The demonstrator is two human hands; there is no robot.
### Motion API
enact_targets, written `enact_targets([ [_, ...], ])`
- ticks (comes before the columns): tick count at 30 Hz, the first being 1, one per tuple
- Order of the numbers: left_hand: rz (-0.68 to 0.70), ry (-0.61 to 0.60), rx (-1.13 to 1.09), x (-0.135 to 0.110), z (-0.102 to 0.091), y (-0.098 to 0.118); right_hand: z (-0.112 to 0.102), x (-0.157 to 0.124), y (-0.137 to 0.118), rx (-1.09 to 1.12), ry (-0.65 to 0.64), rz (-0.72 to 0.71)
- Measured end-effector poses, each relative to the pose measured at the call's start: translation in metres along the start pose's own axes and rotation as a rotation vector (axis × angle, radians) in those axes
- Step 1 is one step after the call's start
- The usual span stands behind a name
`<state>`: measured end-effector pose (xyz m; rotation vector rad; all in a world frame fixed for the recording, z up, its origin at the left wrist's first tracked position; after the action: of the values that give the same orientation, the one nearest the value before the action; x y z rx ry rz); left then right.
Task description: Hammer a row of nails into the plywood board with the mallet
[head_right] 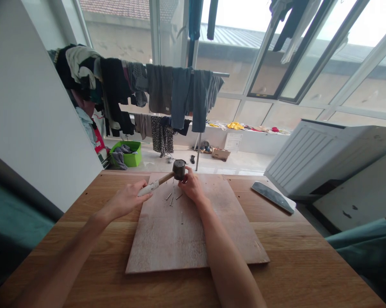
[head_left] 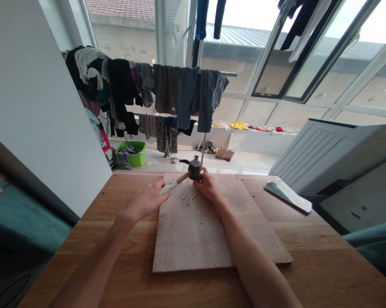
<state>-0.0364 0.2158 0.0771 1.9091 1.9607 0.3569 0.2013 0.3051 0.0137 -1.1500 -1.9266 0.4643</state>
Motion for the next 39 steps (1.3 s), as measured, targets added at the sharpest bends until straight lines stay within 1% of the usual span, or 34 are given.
enact_targets([
  [2, 0.022, 0.025, -0.046, 0.0, -0.002, 0.0, -0.005, 0.001, -0.001, 0.003, -0.035, 0.015],
  [5, 0.121, 0.067, -0.18, 0.001, -0.006, 0.002, -0.02, 0.001, -0.003, -0.007, -0.124, 0.033],
  [7, 0.171, 0.08, -0.255, 0.004, -0.005, 0.002, -0.03, 0.0, -0.009, -0.016, -0.22, 0.028],
  [9, 0.142, 0.063, -0.263, 0.008, 0.001, 0.0, -0.036, -0.002, -0.018, -0.018, -0.328, 0.006],
  [11, 0.071, 0.043, -0.232, 0.013, 0.008, -0.003, -0.035, -0.004, -0.028, -0.025, -0.412, -0.018],
  [13, 0.012, 0.037, -0.232, 0.016, 0.014, -0.006, -0.029, -0.006, -0.037, -0.04, -0.463, -0.038],
  [15, -0.018, 0.027, -0.308, 0.016, 0.017, -0.006, -0.021, -0.008, -0.042, -0.056, -0.497, -0.052],
  [18, -0.035, -0.002, -0.464, 0.011, 0.015, -0.005, -0.009, -0.01, -0.044, -0.074, -0.52, -0.072],
  [20, -0.029, -0.064, -0.515, 0.008, 0.014, -0.001, -0.005, -0.011, -0.043, -0.088, -0.51, -0.078],
  [22, -0.028, -0.12, -0.501, 0.006, 0.014, 0.002, -0.003, -0.011, -0.042, -0.101, -0.486, -0.075],
  [23, -0.03, -0.119, -0.472, 0.007, 0.014, 0.003, -0.004, -0.01, -0.04, -0.105, -0.47, -0.072],
  [24, -0.034, -0.084, -0.433, 0.007, 0.013, 0.003, -0.006, -0.009, -0.039, -0.106, -0.449, -0.07],
  [26, -0.038, 0.027, -0.339, 0.009, 0.012, 0.002, -0.015, -0.005, -0.035, -0.103, -0.38, -0.073],
  [28, -0.021, 0.098, -0.265, 0.011, 0.013, 0.002, -0.028, 0.001, -0.028, -0.095, -0.26, -0.08],
  [30, 0.013, 0.11, -0.231, 0.011, 0.017, 0.003, -0.04, 0.005, -0.017, -0.082, -0.116, -0.073],
  [32, 0.041, 0.107, -0.226, 0.01, 0.02, 0.006, -0.046, 0.005, -0.004, -0.058, -0.003, -0.05],
  [33, 0.05, 0.106, -0.226, 0.009, 0.022, 0.008, -0.046, 0.004, 0.002, -0.042, 0.033, -0.037],
  [35, 0.062, 0.102, -0.222, 0.008, 0.025, 0.012, -0.04, -0.001, 0.013, -0.009, 0.064, -0.022],
  [39, 0.076, 0.1, -0.191, 0.006, 0.029, 0.019, -0.026, -0.007, 0.02, 0.025, 0.062, -0.029],
])
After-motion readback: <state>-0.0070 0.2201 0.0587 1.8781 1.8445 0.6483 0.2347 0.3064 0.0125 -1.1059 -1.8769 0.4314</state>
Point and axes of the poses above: each hand's wrist, its own x-axis towards the middle knuckle, its own z-axis out of the palm, y = z × x, the point moved 5 cm from there along x, towards the middle knuckle, and after that the axes turned 11 degrees about -z, right-handed, at the moved point
